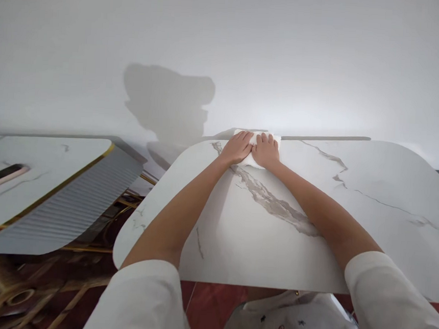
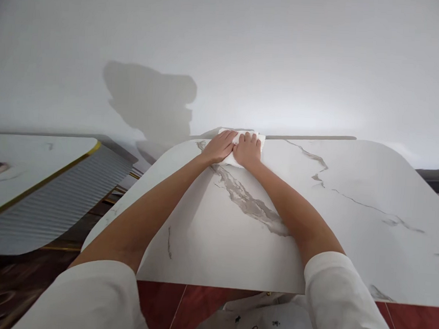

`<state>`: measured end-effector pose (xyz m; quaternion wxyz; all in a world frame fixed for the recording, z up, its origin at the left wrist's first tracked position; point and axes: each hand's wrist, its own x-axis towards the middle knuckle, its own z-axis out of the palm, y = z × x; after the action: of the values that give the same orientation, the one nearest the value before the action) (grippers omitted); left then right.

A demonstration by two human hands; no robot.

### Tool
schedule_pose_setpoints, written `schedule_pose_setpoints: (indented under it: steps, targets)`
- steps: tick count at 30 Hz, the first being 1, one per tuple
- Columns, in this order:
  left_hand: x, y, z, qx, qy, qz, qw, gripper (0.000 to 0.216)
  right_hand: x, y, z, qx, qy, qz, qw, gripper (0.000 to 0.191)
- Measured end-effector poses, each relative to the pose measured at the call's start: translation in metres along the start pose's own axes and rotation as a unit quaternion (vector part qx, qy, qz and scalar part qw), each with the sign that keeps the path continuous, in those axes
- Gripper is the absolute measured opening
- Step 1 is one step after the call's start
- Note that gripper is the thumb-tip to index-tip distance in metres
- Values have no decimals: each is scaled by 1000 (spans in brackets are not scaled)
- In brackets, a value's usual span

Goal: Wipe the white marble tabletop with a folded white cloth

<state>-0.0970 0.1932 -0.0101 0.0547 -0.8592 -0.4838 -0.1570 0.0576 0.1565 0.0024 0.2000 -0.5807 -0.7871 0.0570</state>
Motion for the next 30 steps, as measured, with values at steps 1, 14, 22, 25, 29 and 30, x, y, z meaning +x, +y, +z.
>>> schedule_pose_setpoints:
  steps: [1,14,22,25,29,30]
  targets:
    - [-4,1,0,1,1,2,1000,52,-5,-2,0,-3,0,1,1000,52]
    - [-80,50,-22,9,4,14,1000,55,-94,-30,-18,-11,-14,9,1000,55]
    - [-139,80,-44,27,-16,-26,999,59,-147,-52,-25,-2,-14,-36,999,55]
    - [-167,92,-52,39,-19,-35,998,61,-169,-59,-28,6,-21,-66,998,54]
    - [-207,110,-60,43,-8,-52,998,59,-202,-70,-32,13,-23,-123,992,55]
    - [-217,114,-62,44,-6,-55,998,59,-210,-73,-33,16,-22,-134,991,56]
